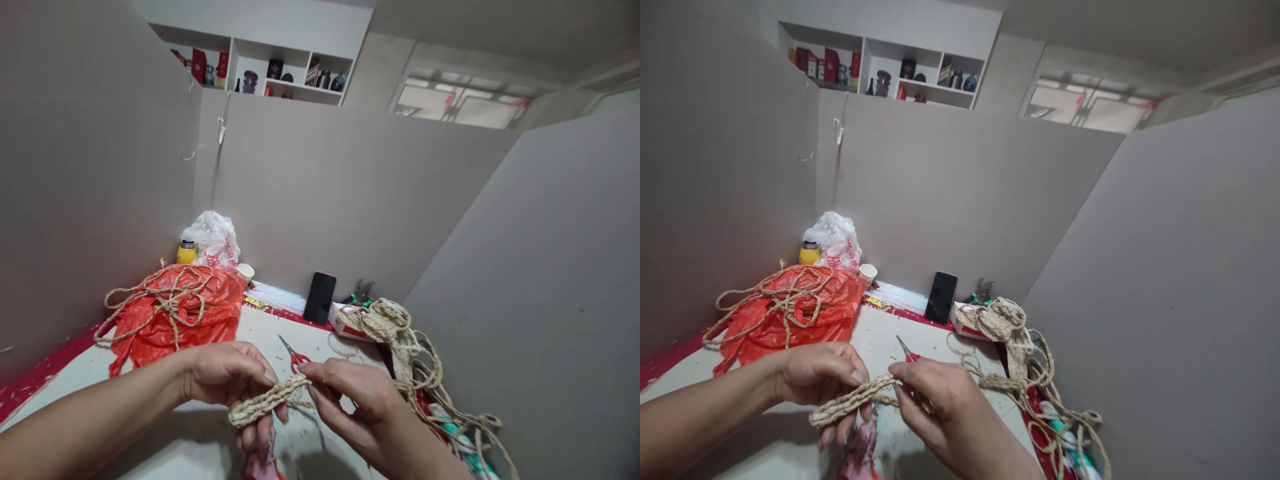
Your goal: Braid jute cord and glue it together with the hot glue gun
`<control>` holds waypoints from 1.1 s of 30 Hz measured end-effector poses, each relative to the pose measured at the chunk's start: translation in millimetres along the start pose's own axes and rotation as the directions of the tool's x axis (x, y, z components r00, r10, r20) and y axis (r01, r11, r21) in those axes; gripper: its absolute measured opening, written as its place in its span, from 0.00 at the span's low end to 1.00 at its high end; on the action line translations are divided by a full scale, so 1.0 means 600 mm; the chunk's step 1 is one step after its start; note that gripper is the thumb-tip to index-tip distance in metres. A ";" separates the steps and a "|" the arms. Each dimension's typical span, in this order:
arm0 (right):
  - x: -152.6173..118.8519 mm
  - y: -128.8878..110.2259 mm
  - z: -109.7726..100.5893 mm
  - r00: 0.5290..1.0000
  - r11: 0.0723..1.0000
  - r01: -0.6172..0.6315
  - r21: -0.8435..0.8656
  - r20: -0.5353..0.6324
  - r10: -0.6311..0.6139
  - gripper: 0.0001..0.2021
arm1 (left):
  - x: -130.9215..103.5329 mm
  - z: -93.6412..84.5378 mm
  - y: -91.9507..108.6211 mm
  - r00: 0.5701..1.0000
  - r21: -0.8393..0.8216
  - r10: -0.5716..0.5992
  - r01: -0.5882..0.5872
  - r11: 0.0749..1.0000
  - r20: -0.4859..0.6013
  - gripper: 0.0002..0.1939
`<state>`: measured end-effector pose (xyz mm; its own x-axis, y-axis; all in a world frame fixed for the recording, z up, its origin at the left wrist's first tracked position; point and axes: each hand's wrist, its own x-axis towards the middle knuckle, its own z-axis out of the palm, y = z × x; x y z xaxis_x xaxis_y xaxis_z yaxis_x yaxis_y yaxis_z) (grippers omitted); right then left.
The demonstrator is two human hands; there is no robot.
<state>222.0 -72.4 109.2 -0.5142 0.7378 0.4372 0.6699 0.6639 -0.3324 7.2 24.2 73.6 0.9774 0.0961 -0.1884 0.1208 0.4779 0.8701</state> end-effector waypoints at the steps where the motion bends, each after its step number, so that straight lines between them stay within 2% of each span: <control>1: -0.001 0.000 0.000 1.000 1.000 -0.002 0.003 0.003 0.002 0.11 | 0.001 -0.001 -0.001 1.000 -0.013 -0.002 0.002 1.000 0.019 0.19; 4: -0.002 0.002 -0.002 1.000 1.000 -0.008 0.000 0.011 0.008 0.12 | 0.006 -0.006 -0.008 0.999 -0.050 0.030 -0.028 0.998 0.029 0.19; 9: 0.000 0.006 -0.001 0.999 0.999 0.017 -0.037 0.037 -0.015 0.11 | 0.014 -0.013 -0.022 0.995 -0.068 0.091 -0.093 0.993 -0.031 0.18; 16: 0.000 0.003 -0.001 0.997 0.997 0.062 -0.044 -0.036 -0.064 0.11 | 0.014 0.001 -0.025 0.994 -0.051 0.109 -0.110 0.993 -0.018 0.15; 21: -0.002 0.005 -0.002 0.999 0.999 0.026 -0.028 -0.045 -0.027 0.11 | 0.016 0.003 -0.027 0.995 -0.098 0.095 -0.096 0.990 -0.015 0.14; 24: -0.002 0.006 -0.001 0.998 1.000 -0.007 -0.005 -0.069 0.006 0.12 | 0.018 -0.001 -0.031 0.990 -0.138 0.132 -0.136 0.981 -0.042 0.12; 26: -0.002 0.005 -0.001 0.992 0.999 -0.012 -0.036 -0.122 0.007 0.13 | 0.018 -0.001 -0.032 0.986 -0.155 0.155 -0.162 0.975 -0.058 0.12; 28: -0.003 0.005 -0.003 0.974 0.994 -0.006 -0.110 -0.225 -0.019 0.15 | 0.016 0.001 -0.028 0.982 -0.149 0.174 -0.183 0.972 -0.070 0.13; 31: -0.008 0.004 -0.006 0.908 0.986 -0.007 -0.167 -0.414 -0.064 0.15 | 0.012 0.007 -0.021 0.974 -0.130 0.207 -0.218 0.967 -0.093 0.15; 33: -0.012 0.000 -0.009 0.860 0.990 -0.021 -0.137 -0.507 -0.052 0.12 | 0.010 0.011 -0.018 0.966 -0.125 0.227 -0.243 0.962 -0.127 0.15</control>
<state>228.2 -78.3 110.6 -0.2053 0.5383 0.8174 0.7475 0.6253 -0.2241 12.8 13.8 66.1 0.9492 0.3120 -0.0418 -0.1429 0.5454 0.8259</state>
